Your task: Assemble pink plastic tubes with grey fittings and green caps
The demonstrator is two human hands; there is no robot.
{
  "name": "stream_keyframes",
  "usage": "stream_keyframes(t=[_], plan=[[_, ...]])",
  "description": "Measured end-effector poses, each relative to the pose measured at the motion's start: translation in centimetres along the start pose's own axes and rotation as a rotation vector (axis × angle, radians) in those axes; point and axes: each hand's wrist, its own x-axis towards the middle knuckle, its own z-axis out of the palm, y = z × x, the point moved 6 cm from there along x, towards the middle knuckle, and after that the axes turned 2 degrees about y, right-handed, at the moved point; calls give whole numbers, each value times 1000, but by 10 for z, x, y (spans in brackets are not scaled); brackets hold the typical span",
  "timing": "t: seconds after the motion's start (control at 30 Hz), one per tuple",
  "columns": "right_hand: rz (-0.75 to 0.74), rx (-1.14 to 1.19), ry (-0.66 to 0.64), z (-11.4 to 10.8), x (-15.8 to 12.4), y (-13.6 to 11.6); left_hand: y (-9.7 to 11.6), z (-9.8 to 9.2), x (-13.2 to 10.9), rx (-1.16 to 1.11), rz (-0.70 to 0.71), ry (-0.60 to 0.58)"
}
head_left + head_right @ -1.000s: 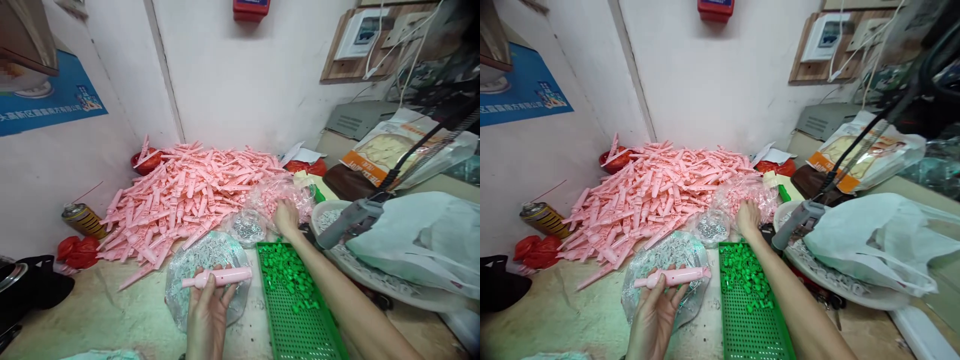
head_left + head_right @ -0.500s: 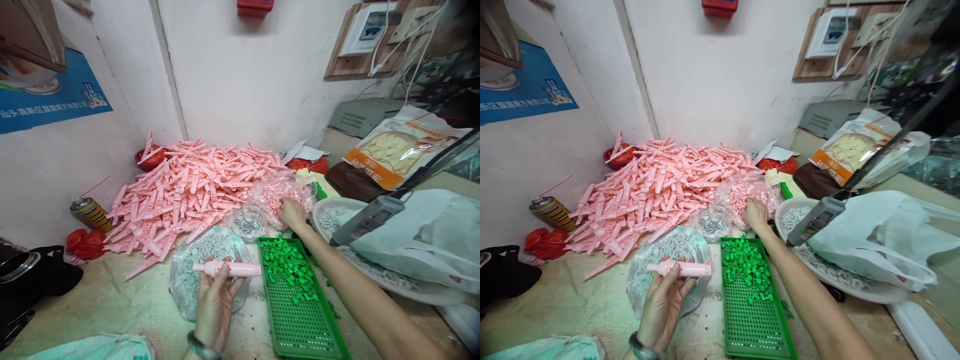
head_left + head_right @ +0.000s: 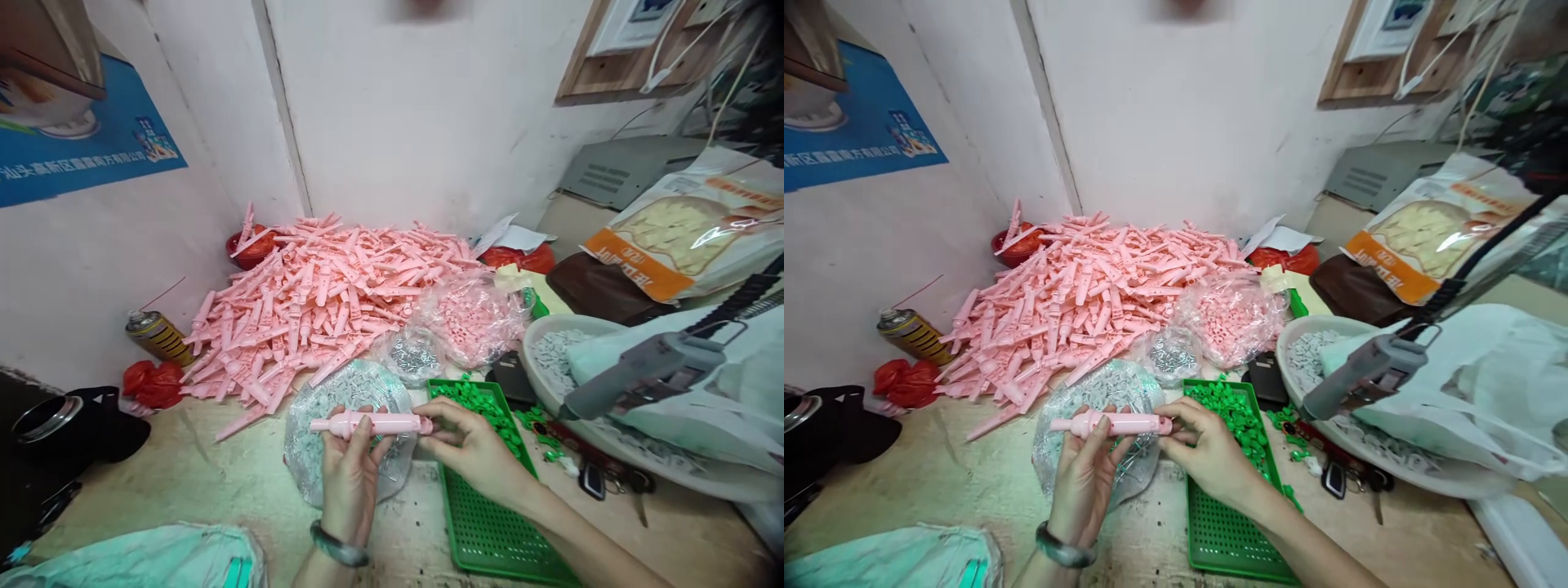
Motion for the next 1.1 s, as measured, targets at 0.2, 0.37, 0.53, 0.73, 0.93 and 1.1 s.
stream_keyframes(t=[0.2,0.37,0.53,0.73,0.93,1.1], plan=[[1,142,-17,-8,-5,0,0,-3,-6,59,-95,-10],[209,532,-245,16,-17,17,-9,2,-16,167,-370,-193],[199,292,-384,12,-18,17,-5,-3,-17,227,-373,-219],[58,-956,19,-50,37,21,-15,-2,-19,235,-459,-202],[51,-1101,18,-38,57,31,-32,11,-26,72,-578,-223],[-12,-730,68,-19,14,4,-40,7,-20,60,-453,-62]])
